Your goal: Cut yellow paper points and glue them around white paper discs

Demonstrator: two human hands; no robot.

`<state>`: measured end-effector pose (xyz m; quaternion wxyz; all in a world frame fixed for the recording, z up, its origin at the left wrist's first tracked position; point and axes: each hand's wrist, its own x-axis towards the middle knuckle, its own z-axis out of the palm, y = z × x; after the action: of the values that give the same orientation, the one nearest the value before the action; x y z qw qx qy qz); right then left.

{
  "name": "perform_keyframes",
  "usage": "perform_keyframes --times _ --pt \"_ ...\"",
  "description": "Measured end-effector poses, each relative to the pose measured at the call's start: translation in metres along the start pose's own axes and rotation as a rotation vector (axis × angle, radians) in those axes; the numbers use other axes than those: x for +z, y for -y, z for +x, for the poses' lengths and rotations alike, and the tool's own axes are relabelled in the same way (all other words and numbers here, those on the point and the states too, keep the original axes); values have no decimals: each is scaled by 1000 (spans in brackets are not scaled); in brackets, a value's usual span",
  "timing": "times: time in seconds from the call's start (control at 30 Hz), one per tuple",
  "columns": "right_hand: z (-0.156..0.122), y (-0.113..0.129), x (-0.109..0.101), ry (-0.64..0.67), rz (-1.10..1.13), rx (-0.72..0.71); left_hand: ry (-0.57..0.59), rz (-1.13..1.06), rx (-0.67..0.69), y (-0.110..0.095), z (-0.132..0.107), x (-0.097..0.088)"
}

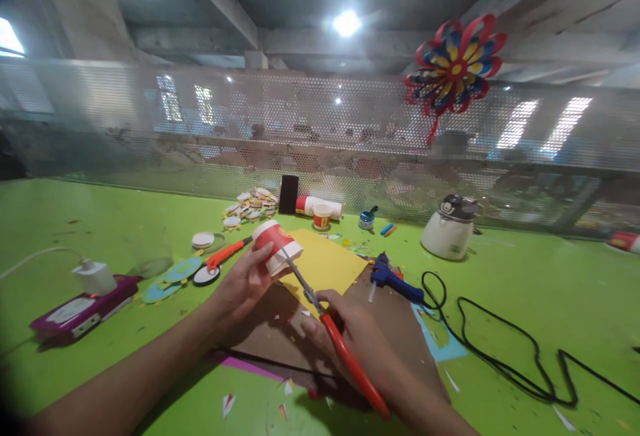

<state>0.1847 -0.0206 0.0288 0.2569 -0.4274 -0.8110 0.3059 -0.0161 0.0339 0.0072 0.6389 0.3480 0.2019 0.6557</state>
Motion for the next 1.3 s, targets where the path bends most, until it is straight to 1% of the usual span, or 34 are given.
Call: perform_keyframes --times 0.17,0.27,0.4,0.6,0.7,0.8,1.1,1.2,1.3 --pt "0 4 -1 -28 -29 -4 -17 -19 -83 -2 -3 2" --pt "-1 5 -1 -31 -26 -11 -23 -35 -70 -3 -4 5" --pt "-1 2 1 -41 -29 -15 10 -42 -53 -4 -6 7" --pt "-1 3 1 -52 -76 14 -9 -38 -56 -6 -8 10" --pt "-1 7 1 -52 -103 36 24 -25 -6 -5 -7 10" --pt "-2 8 1 -54 -101 31 32 -14 28 -5 -6 9" --pt "-3 2 5 -87 -157 29 28 -48 -26 -6 -6 10" --pt "-3 1 4 -72 -182 -10 39 -52 -21 -6 -6 8" --pt "-3 2 2 -52 -150 -64 47 -40 -16 -5 -5 8"
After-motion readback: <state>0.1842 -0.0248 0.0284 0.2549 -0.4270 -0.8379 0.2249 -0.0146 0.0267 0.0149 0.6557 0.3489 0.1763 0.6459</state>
